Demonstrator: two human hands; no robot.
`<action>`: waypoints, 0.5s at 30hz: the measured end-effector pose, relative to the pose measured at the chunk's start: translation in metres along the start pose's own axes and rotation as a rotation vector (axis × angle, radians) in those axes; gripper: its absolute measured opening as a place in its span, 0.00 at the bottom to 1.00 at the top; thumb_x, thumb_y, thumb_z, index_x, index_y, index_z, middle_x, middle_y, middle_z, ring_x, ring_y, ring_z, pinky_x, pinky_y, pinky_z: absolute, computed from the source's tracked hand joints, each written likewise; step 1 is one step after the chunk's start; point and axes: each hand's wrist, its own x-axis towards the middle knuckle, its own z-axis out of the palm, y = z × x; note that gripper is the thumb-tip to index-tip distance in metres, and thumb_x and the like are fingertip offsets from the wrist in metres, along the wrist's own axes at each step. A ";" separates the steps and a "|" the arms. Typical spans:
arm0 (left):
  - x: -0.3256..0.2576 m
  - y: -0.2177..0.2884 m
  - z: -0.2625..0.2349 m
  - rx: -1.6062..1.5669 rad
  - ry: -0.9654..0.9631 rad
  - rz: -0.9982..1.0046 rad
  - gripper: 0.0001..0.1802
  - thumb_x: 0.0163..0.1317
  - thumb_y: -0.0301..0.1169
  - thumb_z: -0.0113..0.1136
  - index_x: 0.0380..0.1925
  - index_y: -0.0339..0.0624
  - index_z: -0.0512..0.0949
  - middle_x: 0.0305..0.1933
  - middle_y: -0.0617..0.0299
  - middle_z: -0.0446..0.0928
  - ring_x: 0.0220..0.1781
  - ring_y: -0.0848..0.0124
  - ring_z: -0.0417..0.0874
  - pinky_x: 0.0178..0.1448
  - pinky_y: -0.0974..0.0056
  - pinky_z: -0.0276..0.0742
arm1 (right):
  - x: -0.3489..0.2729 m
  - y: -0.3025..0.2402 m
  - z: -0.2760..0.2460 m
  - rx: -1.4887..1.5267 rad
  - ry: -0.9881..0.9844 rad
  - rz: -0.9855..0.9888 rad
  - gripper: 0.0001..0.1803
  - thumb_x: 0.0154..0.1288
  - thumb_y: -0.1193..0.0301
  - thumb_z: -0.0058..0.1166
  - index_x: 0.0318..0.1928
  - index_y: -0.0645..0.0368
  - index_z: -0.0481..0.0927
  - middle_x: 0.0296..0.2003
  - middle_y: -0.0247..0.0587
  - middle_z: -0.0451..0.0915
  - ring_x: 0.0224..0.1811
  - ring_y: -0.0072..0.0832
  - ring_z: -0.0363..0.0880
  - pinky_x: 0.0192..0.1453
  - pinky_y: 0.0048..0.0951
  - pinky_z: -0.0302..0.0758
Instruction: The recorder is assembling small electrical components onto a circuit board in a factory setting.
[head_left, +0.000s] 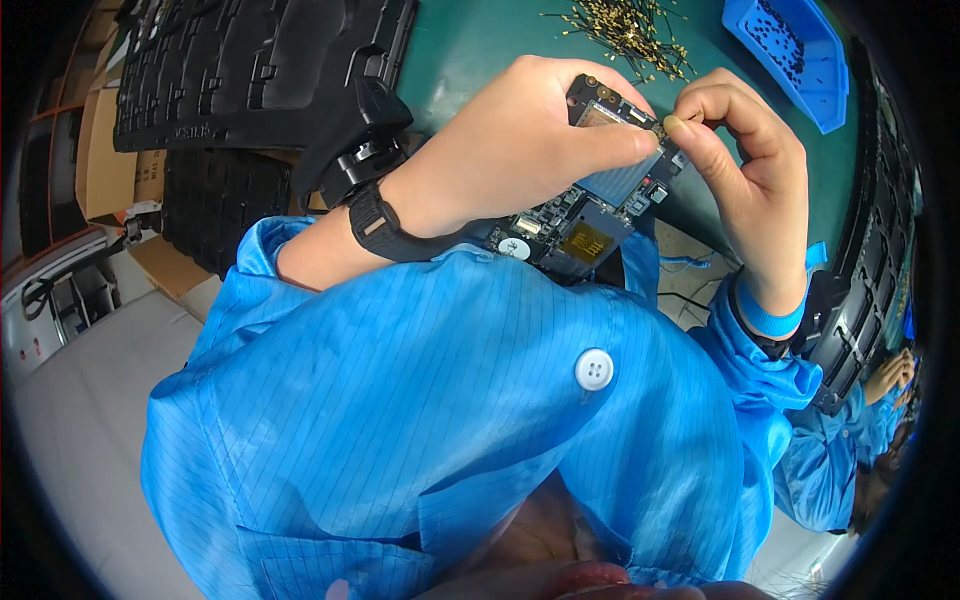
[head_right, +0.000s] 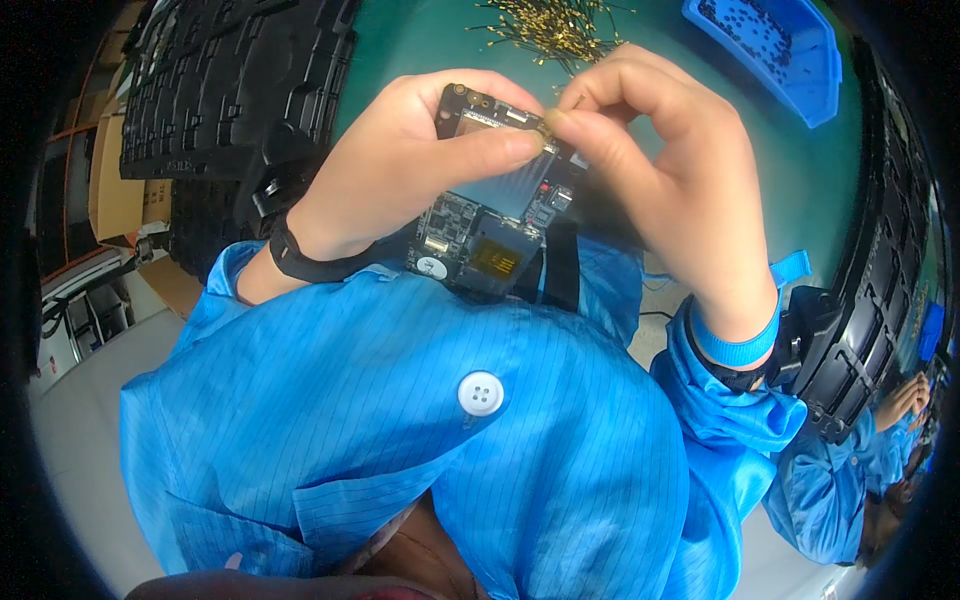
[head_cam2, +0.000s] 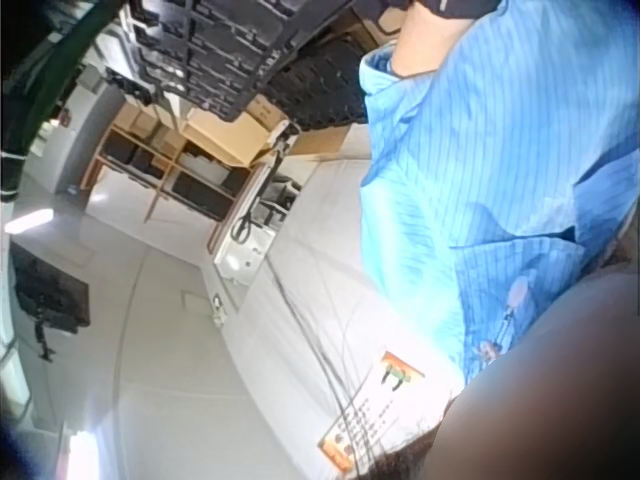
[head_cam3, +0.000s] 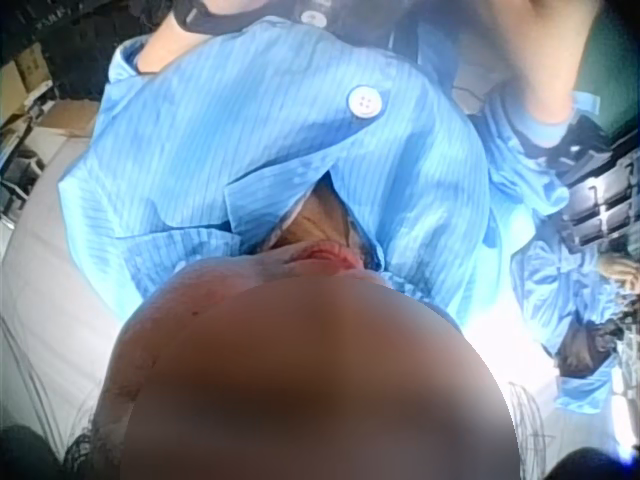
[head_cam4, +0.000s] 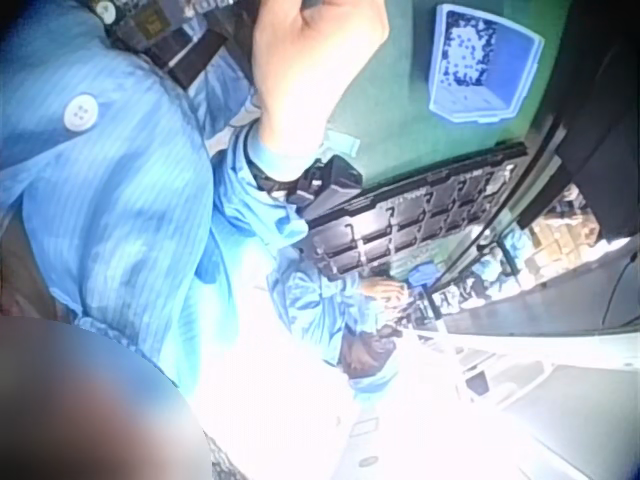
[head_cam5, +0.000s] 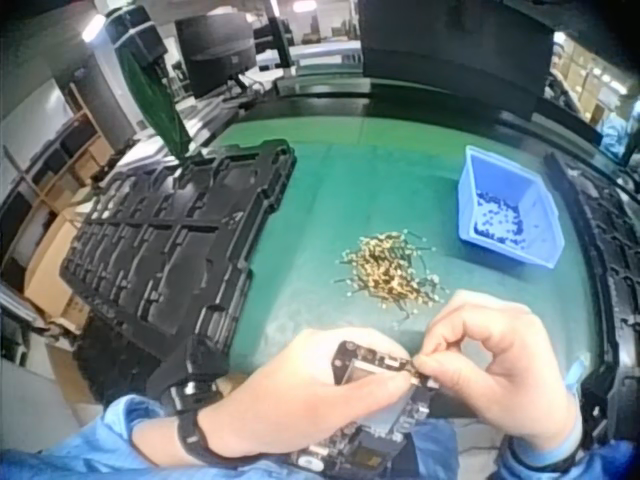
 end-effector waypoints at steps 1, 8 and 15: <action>0.000 0.000 0.000 0.003 -0.003 0.006 0.12 0.56 0.30 0.58 0.38 0.35 0.74 0.33 0.64 0.77 0.35 0.80 0.76 0.39 0.75 0.72 | 0.000 0.000 0.000 0.001 -0.004 0.003 0.05 0.55 0.77 0.53 0.27 0.65 0.71 0.26 0.34 0.68 0.30 0.21 0.65 0.36 0.19 0.62; 0.001 -0.003 0.001 -0.030 -0.006 0.020 0.12 0.56 0.30 0.57 0.39 0.35 0.74 0.33 0.64 0.77 0.35 0.80 0.76 0.39 0.75 0.72 | 0.000 0.001 -0.001 0.001 -0.025 -0.011 0.05 0.55 0.77 0.52 0.27 0.65 0.70 0.26 0.34 0.68 0.29 0.21 0.64 0.35 0.19 0.61; 0.001 -0.003 0.005 -0.035 0.004 0.012 0.11 0.57 0.29 0.57 0.38 0.35 0.74 0.33 0.64 0.77 0.34 0.80 0.76 0.38 0.75 0.72 | -0.004 -0.001 -0.001 -0.057 -0.010 -0.037 0.06 0.54 0.78 0.53 0.27 0.66 0.70 0.25 0.35 0.68 0.29 0.21 0.65 0.35 0.19 0.62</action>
